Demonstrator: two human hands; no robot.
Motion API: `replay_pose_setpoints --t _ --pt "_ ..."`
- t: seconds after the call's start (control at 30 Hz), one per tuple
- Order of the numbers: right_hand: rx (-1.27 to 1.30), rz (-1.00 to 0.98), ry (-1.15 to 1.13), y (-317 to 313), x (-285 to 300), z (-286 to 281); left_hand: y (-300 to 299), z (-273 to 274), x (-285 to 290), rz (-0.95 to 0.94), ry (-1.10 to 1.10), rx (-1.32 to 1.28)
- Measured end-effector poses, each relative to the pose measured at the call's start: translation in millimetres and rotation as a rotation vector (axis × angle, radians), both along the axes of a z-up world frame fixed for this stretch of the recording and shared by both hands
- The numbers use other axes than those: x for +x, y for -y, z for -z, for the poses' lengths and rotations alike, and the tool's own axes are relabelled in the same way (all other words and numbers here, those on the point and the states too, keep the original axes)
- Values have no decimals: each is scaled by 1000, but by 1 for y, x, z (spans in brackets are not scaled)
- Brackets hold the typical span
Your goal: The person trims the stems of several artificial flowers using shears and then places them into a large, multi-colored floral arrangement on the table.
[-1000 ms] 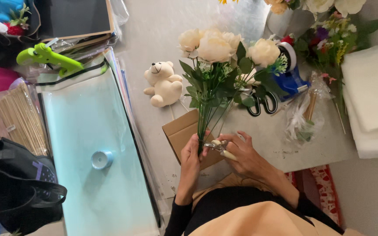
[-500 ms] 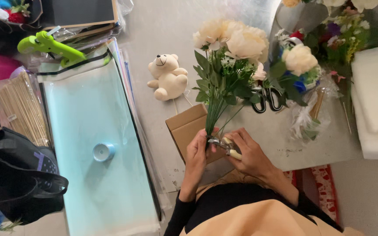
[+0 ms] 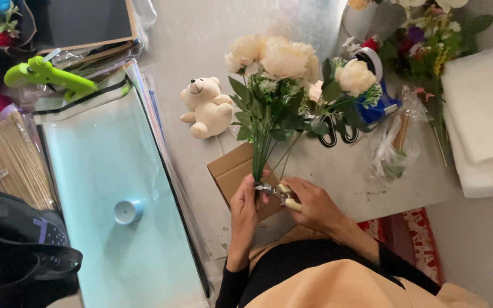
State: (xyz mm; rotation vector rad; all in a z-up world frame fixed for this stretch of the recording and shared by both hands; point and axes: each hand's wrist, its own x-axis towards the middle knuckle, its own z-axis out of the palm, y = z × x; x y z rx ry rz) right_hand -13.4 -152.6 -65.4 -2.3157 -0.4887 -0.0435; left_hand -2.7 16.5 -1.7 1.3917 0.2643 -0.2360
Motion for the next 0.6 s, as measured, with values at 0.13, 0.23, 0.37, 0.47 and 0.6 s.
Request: replay_pose_setpoints --t 0.13,0.23,0.37,0.47,0.6 --pt "-20 8 -36 -3 -2 7 -1 7 -1 -20 -18 6" --pt "-8 18 -102 -4 -3 9 -2 0 -1 -37 -48 34" --pt "-10 8 -137 -4 -2 14 -2 2 -3 -51 -69 43" --pt "-20 5 -166 -7 1 4 -2 3 -3 -82 -84 31" --pt "-44 3 -229 -10 4 -4 -2 4 -2 -106 -88 10"
